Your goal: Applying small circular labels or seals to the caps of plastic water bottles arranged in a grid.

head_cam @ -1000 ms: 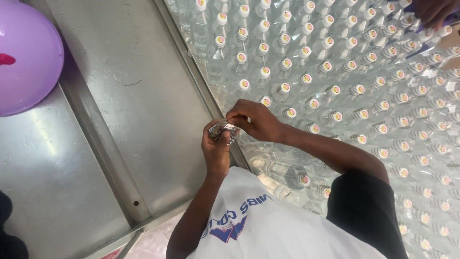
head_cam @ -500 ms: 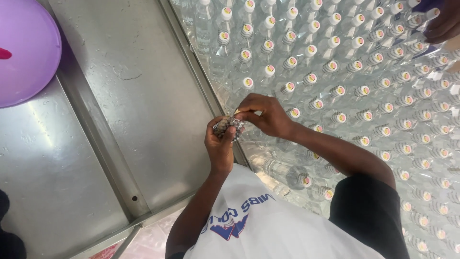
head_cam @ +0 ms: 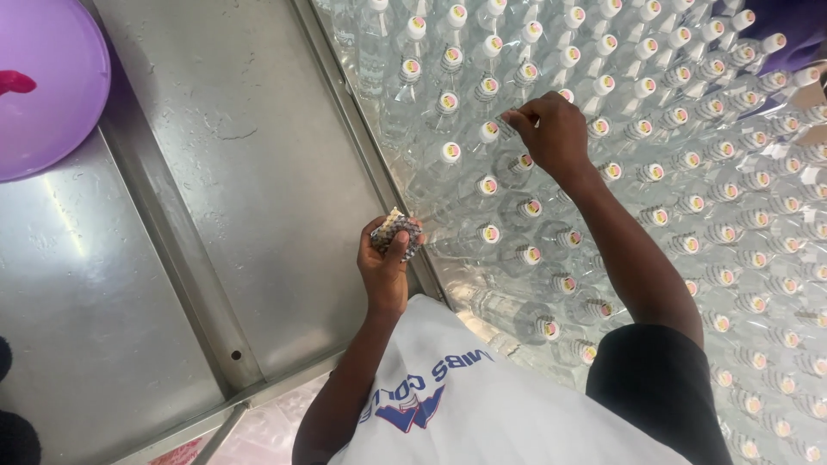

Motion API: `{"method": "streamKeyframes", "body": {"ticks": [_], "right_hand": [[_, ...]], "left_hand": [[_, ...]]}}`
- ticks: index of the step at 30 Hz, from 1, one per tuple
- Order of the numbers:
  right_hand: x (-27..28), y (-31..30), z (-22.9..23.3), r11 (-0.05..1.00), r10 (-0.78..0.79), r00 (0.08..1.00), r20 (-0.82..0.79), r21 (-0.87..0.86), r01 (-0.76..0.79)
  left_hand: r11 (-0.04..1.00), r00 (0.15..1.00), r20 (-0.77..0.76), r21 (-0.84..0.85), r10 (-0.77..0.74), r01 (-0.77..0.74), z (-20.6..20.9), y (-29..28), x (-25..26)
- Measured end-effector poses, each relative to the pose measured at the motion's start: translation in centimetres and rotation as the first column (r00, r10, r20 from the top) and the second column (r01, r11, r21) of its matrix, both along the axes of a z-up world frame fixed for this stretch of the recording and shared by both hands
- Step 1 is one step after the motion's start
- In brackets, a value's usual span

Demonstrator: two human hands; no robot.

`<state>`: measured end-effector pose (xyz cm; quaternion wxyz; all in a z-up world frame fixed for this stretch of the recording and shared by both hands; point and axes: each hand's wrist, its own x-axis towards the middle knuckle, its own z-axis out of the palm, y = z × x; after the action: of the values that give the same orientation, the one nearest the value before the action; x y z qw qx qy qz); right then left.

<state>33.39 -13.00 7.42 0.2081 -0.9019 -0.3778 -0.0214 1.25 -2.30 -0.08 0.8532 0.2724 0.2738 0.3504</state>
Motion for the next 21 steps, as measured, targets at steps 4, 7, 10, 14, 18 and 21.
{"method": "streamKeyframes", "body": {"ticks": [4,7,10,14,18,21], "right_hand": [[0.4,0.3,-0.9,1.0,-0.007,0.999,-0.036,-0.021,0.006],[0.3,0.9,-1.3,0.999,-0.024,0.999,-0.041,-0.028,0.023],[-1.1,1.6,-0.4,0.999,-0.023,0.998,-0.062,-0.026,0.021],[-3.2,2.4,0.9,0.996,0.052,0.997,-0.059,-0.068,-0.056],[-3.9,2.5,1.5,0.989,0.058,0.996,-0.067,-0.132,-0.066],[-4.3,2.5,1.9,0.985,0.024,0.997,-0.073,-0.168,-0.036]], "left_hand": [[1.0,1.0,0.001,-0.001,-0.002,0.002,-0.4,0.2,-0.3],[1.0,1.0,-0.001,0.008,0.006,-0.006,-0.8,0.5,-0.3],[1.0,1.0,-0.009,-0.01,-0.003,0.003,-1.0,0.6,-0.4],[1.0,1.0,0.002,-0.018,-0.004,0.004,-1.6,0.5,-0.3],[0.999,1.0,0.001,-0.035,-0.006,0.006,-1.6,0.4,-0.8],[0.999,1.0,0.012,-0.043,0.001,0.0,-1.3,0.4,-0.8]]}}
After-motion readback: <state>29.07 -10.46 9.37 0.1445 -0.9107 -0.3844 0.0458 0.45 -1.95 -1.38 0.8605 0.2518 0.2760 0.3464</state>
